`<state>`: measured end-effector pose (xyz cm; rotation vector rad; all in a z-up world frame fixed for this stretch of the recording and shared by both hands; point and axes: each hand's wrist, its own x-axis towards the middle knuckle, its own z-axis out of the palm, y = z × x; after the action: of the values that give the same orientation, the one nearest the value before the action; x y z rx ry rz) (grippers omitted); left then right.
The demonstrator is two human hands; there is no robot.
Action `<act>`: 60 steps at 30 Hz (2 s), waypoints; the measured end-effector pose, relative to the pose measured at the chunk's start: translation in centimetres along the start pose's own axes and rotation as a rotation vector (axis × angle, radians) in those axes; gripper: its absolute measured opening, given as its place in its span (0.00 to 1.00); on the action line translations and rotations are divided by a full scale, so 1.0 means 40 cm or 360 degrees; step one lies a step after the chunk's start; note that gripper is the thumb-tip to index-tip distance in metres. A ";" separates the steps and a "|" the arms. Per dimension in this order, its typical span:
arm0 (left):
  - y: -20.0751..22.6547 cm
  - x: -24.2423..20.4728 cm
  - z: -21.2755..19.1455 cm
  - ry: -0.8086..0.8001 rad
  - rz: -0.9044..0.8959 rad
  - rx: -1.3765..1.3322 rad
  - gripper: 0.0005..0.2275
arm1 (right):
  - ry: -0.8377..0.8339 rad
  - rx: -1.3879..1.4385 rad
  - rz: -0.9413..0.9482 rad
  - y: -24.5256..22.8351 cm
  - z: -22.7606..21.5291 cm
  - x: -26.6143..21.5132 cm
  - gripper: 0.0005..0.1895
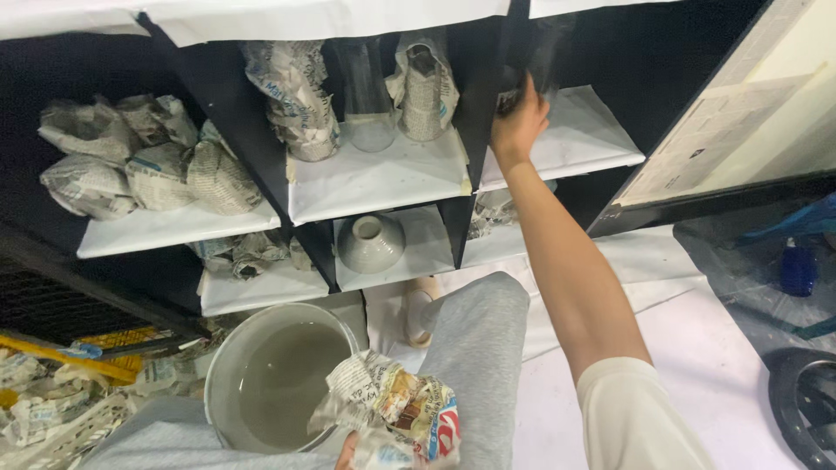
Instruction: The person sits on the floor and wraps small ceramic items, including a glass and a cup, with newspaper. They fold the newspaper around each item and place the wrapped objects onto a nearby shelf.
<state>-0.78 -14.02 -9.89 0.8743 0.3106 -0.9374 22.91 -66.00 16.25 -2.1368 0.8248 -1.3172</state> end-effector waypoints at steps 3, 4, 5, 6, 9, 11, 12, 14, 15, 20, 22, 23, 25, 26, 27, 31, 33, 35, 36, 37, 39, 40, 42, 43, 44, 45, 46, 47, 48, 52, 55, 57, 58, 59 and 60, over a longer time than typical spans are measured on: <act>0.005 -0.004 -0.003 -0.0003 0.0021 -0.0020 0.21 | 0.0136 0.0091 -0.0216 -0.033 -0.063 -0.011 0.38; 0.005 -0.007 -0.003 -0.0002 0.0034 -0.0027 0.21 | 0.0175 0.0135 -0.0274 -0.050 -0.089 -0.028 0.37; 0.007 -0.010 -0.004 -0.0006 0.0043 -0.0029 0.21 | 0.0216 0.0225 -0.0278 -0.071 -0.114 -0.047 0.34; 0.008 -0.015 -0.003 -0.0009 0.0058 -0.0038 0.21 | 0.0256 0.0315 -0.0281 -0.094 -0.144 -0.069 0.32; 0.031 -0.030 0.000 -0.0034 0.0118 -0.0022 0.21 | 0.0164 0.0690 -0.0088 -0.164 -0.250 -0.192 0.24; 0.043 -0.061 0.000 -0.0042 0.0180 -0.0025 0.21 | 0.0126 0.0693 -0.0124 -0.214 -0.316 -0.302 0.19; 0.049 -0.082 0.000 -0.0044 0.0220 -0.0025 0.21 | 0.0107 0.0614 -0.0245 -0.239 -0.346 -0.370 0.19; 0.072 -0.127 0.004 -0.0035 0.0294 -0.0054 0.21 | -0.0067 0.0655 -0.0371 -0.302 -0.390 -0.516 0.19; 0.089 -0.143 0.003 -0.0028 0.0364 -0.0057 0.21 | -0.0223 0.0763 -0.0379 -0.332 -0.406 -0.589 0.18; 0.164 -0.200 -0.004 -0.0029 0.0854 0.0076 0.19 | -0.1256 0.1216 -0.0151 -0.459 -0.423 -0.851 0.37; 0.181 -0.230 -0.025 0.0035 0.0906 -0.0049 0.18 | -0.1705 0.1442 0.0284 -0.488 -0.401 -0.912 0.47; 0.190 -0.246 -0.039 0.0033 0.0959 -0.0050 0.18 | -0.1797 0.1460 0.0375 -0.497 -0.389 -0.933 0.46; 0.196 -0.270 -0.065 0.0035 0.1063 -0.0052 0.19 | -0.1987 0.1482 0.0559 -0.502 -0.361 -0.972 0.46; 0.190 -0.284 -0.079 0.0048 0.1034 -0.0114 0.19 | -0.2029 0.1522 0.0767 -0.494 -0.355 -0.996 0.42; 0.184 -0.294 -0.096 0.0064 0.1014 -0.0179 0.19 | -0.2074 0.1556 0.0971 -0.480 -0.349 -1.023 0.39; 0.183 -0.344 -0.155 -0.0031 0.1015 -0.0385 0.19 | -0.1945 0.1726 0.1007 -0.431 -0.314 -1.135 0.29; 0.182 -0.375 -0.177 0.0002 0.0957 -0.0580 0.21 | -0.1840 0.1606 0.0643 -0.402 -0.297 -1.180 0.25; 0.168 -0.407 -0.180 0.0136 0.0957 -0.0496 0.21 | -0.1747 0.1518 0.0396 -0.377 -0.281 -1.204 0.22; 0.165 -0.415 -0.173 0.0261 0.0981 -0.0318 0.21 | -0.1716 0.1486 0.0326 -0.369 -0.275 -1.210 0.22; 0.166 -0.420 -0.160 0.0380 0.0992 -0.0134 0.20 | -0.1674 0.1452 0.0260 -0.366 -0.271 -1.214 0.21; 0.169 -0.418 -0.121 0.0618 0.0987 0.0271 0.20 | -0.1707 0.1477 0.0284 -0.370 -0.267 -1.214 0.24; 0.170 -0.415 -0.099 0.0736 0.0975 0.0476 0.20 | -0.1721 0.1491 0.0296 -0.375 -0.266 -1.211 0.26; 0.188 -0.407 -0.062 0.0668 0.1183 0.0062 0.17 | -0.1806 0.1333 0.0555 -0.382 -0.268 -1.199 0.35; 0.196 -0.408 -0.052 0.0623 0.1285 -0.0140 0.16 | -0.1837 0.1251 0.0682 -0.387 -0.266 -1.195 0.40; 0.201 -0.410 -0.046 0.0579 0.1284 -0.0299 0.16 | -0.1967 0.1221 0.0957 -0.390 -0.262 -1.190 0.39; 0.201 -0.415 -0.041 0.0534 0.1272 -0.0453 0.16 | -0.2086 0.1178 0.1245 -0.386 -0.260 -1.181 0.39; 0.197 -0.419 -0.038 0.0488 0.1259 -0.0606 0.16 | -0.2197 0.1126 0.1536 -0.381 -0.253 -1.174 0.39; 0.191 -0.417 -0.035 0.0501 0.1222 -0.0676 0.17 | -0.2287 0.1244 0.1603 -0.372 -0.250 -1.174 0.36; 0.180 -0.418 -0.034 0.0514 0.1183 -0.0746 0.18 | -0.2375 0.1365 0.1667 -0.360 -0.246 -1.175 0.34; 0.147 -0.450 -0.046 0.0430 0.1271 -0.0402 0.24 | -0.2297 0.1673 0.1512 -0.327 -0.224 -1.183 0.26; 0.175 -0.536 -0.096 -0.0601 0.1377 -0.0866 0.34 | -0.2111 0.1720 0.1248 -0.320 -0.220 -1.183 0.22; 0.204 -0.594 -0.130 -0.0289 0.1146 -0.0811 0.43 | -0.2132 0.1757 0.1075 -0.315 -0.228 -1.182 0.22; 0.226 -0.615 -0.146 -0.0135 0.1030 -0.0784 0.47 | -0.2140 0.1774 0.0987 -0.314 -0.230 -1.181 0.22; 0.245 -0.621 -0.154 -0.0030 0.0931 -0.0543 0.47 | -0.2189 0.1779 0.1025 -0.316 -0.232 -1.180 0.22; 0.264 -0.624 -0.162 0.0075 0.0830 -0.0303 0.47 | -0.2237 0.1783 0.1062 -0.319 -0.235 -1.182 0.21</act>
<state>-5.89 8.29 6.01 0.7505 0.1933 -0.3966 0.84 -24.33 0.06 -1.1347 0.0378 0.2504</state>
